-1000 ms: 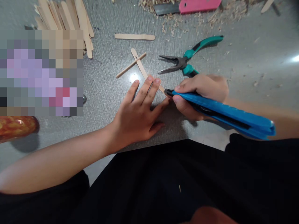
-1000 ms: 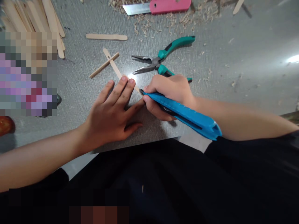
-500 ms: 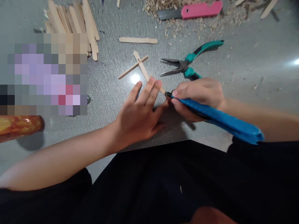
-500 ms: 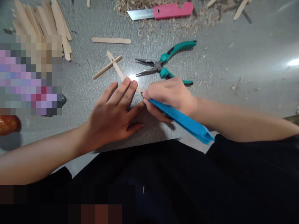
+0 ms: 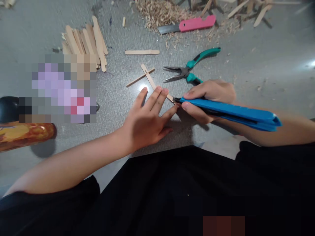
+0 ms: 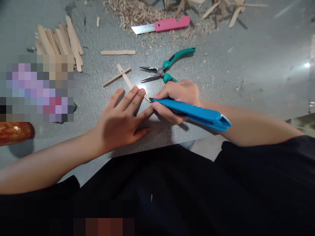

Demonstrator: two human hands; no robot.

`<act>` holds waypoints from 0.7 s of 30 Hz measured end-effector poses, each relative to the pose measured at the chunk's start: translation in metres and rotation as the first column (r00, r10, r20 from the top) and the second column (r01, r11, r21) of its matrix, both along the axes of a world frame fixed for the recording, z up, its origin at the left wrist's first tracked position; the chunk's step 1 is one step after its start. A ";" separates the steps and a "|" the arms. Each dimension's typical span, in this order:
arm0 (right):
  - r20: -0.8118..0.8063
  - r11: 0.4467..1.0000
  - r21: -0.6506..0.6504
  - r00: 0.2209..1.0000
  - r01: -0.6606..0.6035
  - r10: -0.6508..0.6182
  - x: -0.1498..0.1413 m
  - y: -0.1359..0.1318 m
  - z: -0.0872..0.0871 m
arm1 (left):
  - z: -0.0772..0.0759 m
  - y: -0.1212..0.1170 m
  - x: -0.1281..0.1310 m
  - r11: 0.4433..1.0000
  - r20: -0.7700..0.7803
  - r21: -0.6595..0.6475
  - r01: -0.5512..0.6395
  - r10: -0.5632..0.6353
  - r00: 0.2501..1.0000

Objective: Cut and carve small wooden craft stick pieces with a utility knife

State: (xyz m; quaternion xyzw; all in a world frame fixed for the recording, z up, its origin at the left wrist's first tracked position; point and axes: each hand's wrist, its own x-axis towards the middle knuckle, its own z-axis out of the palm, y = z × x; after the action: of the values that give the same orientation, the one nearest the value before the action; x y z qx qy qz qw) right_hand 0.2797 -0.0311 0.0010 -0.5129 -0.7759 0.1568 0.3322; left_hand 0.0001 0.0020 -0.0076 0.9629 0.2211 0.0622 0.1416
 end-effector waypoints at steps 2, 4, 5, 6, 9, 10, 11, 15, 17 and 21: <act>-0.094 0.971 0.226 0.991 -0.075 0.098 -0.001 0.006 -0.009 | -0.001 0.000 -0.001 0.999 0.012 0.037 0.018 -0.019 1.000; -0.108 0.917 0.361 0.970 -0.167 0.219 -0.001 0.014 -0.018 | -0.001 -0.001 -0.002 0.997 0.013 0.065 0.045 -0.046 0.999; -0.119 0.891 0.402 0.953 -0.210 0.279 -0.001 0.018 -0.021 | -0.001 -0.001 -0.002 0.995 0.014 0.077 0.061 -0.062 0.998; -0.125 0.881 0.409 0.943 -0.235 0.310 -0.001 0.020 -0.023 | -0.001 -0.001 -0.002 0.993 0.015 0.089 0.075 -0.077 0.997; -0.186 0.887 0.392 0.924 -0.243 0.335 0.002 0.023 -0.026 | -0.002 -0.002 -0.001 0.988 0.018 0.121 0.099 -0.102 0.995; -0.205 0.893 0.381 0.920 -0.240 0.334 0.003 0.022 -0.026 | -0.002 -0.003 -0.001 0.986 0.015 0.133 0.103 -0.106 0.994; -0.219 0.895 0.374 0.915 -0.242 0.339 0.004 0.021 -0.027 | -0.002 -0.004 0.000 0.983 0.011 0.149 0.103 -0.106 0.994; -0.145 0.871 0.334 0.894 -0.359 0.424 0.007 0.018 -0.031 | -0.003 -0.010 0.002 0.959 0.000 0.265 0.104 -0.107 0.994; -0.047 0.854 0.298 0.887 -0.427 0.459 0.007 0.018 -0.034 | -0.004 -0.014 0.001 0.936 0.009 0.333 0.116 -0.126 0.992; -0.021 0.868 0.232 0.890 -0.438 0.455 0.002 0.015 -0.035 | -0.005 -0.024 0.001 0.894 0.006 0.425 0.144 -0.162 0.987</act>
State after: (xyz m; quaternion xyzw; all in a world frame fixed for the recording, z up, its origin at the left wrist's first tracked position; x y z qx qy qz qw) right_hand 0.2813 -0.0163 -0.0341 -0.2733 -0.8730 0.1613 0.3703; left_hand 0.0015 -0.0215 -0.0128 0.9836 0.1230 0.1170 -0.0615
